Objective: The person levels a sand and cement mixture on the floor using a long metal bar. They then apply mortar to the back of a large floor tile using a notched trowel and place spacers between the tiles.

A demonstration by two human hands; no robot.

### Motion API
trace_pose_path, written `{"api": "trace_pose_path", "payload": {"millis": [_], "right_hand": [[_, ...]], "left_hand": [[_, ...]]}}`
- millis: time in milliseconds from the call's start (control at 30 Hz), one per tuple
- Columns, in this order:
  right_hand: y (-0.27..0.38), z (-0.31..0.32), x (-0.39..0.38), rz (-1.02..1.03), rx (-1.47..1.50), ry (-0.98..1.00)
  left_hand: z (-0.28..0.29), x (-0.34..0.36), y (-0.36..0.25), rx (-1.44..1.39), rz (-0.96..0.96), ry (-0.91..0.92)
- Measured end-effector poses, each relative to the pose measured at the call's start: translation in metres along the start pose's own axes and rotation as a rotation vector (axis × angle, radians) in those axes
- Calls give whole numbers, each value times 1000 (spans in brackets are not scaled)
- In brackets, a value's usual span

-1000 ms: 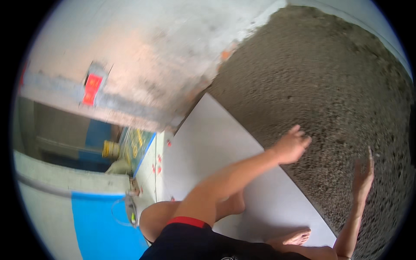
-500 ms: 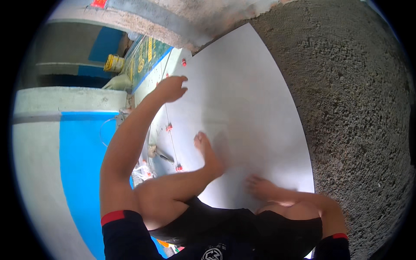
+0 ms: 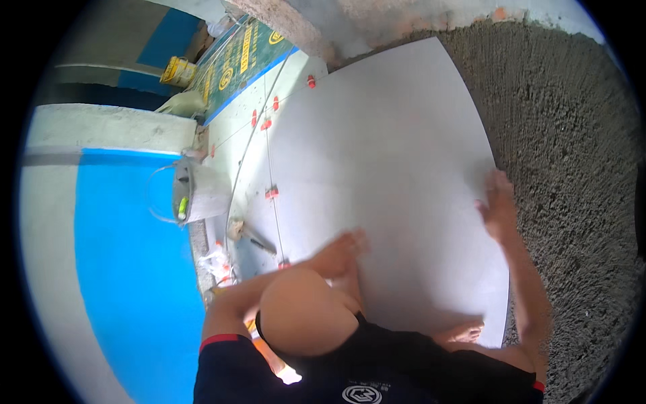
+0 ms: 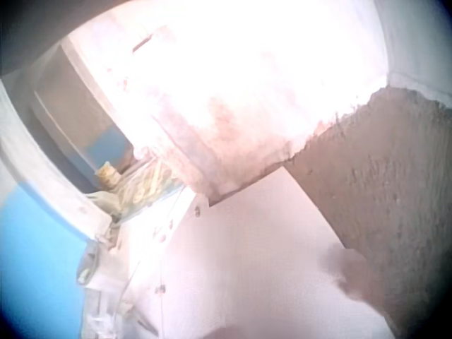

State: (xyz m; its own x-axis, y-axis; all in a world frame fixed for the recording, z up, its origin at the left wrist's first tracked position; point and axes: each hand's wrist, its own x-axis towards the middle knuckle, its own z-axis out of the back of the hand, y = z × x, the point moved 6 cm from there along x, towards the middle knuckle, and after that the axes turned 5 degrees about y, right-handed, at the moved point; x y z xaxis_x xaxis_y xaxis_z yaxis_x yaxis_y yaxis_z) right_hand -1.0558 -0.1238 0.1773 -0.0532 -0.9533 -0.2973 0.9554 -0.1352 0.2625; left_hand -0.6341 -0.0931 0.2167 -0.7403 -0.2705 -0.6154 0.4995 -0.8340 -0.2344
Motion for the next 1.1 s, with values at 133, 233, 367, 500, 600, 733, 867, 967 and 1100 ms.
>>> {"api": "trace_pose_path", "payload": {"millis": [133, 233, 367, 500, 600, 733, 867, 967, 1100], "right_hand": [[-15, 59, -61, 86, -90, 56], [-1, 52, -123, 4, -157, 398], [28, 53, -177, 142, -173, 641], [59, 69, -143, 312, 14, 500], [96, 45, -97, 231, 32, 511], [171, -17, -58, 277, 438, 590], [202, -85, -60, 192, 662, 794], [213, -138, -64, 99, 653, 855], [274, -161, -55, 461, 898, 777]], "left_hand": [[-32, 55, -50, -161, -603, -60], [-17, 98, -14, -101, -751, -38], [84, 159, 188, -153, 113, -725], [134, 127, 331, -451, 1057, -1153], [115, 144, 261, -911, 576, -1241], [50, 150, 81, -886, 112, -1035], [0, 89, -6, -1117, 211, -1085], [-21, 41, -4, -1243, 273, -1000], [-22, -34, 14, -1134, 485, -1152]]}}
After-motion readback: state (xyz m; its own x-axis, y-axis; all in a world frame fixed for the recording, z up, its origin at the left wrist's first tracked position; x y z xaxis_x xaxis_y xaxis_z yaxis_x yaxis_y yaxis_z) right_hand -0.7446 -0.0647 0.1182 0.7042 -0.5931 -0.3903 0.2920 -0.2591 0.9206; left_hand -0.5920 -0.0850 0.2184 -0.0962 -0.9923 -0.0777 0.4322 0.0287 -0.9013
